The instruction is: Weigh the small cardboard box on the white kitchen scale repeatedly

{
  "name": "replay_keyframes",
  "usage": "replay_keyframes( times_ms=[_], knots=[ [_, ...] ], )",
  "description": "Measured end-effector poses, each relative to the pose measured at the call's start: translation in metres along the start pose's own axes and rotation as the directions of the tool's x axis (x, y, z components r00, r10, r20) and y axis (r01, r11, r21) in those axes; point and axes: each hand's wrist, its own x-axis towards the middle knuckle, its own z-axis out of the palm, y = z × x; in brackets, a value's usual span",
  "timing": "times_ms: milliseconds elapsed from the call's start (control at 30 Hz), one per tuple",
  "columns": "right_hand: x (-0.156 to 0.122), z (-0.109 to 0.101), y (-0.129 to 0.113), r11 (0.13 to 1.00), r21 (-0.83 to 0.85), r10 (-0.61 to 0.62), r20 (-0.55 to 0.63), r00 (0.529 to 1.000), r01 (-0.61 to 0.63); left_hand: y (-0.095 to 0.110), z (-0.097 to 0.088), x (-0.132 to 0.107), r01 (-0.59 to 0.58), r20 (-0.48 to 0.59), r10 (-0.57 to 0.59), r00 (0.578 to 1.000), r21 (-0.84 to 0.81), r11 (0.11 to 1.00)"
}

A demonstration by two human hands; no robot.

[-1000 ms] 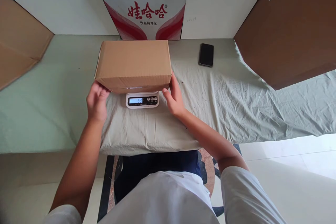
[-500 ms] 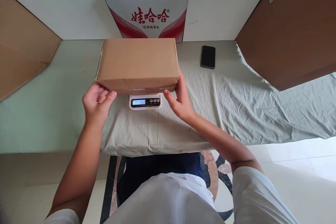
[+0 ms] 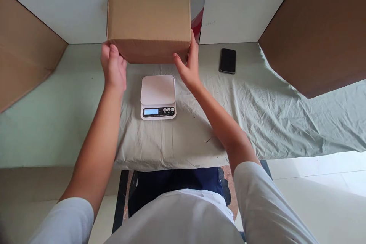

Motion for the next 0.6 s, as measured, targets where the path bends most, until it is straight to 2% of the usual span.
replay_keyframes(
  times_ms=[100,200,333,600],
  knots=[
    [0.010,0.020,0.027,0.997,0.015,0.071,-0.075,0.995,-0.070,-0.040,0.004,0.009,0.093,-0.062,-0.093,0.994,-0.008,0.996],
    [0.006,0.032,0.040,0.986,-0.003,0.166,-0.022,0.986,-0.167,-0.065,0.007,0.002,0.182,-0.130,-0.183,0.975,-0.020,0.983],
    [-0.004,0.036,0.043,0.972,0.022,0.231,0.067,0.971,-0.233,-0.078,0.006,-0.006,0.228,-0.159,-0.231,0.960,-0.031,0.973],
    [-0.006,0.037,0.046,0.964,0.038,0.259,0.097,0.961,-0.264,-0.093,0.000,0.000,0.205,-0.118,-0.205,0.972,-0.017,0.979]
  ],
)
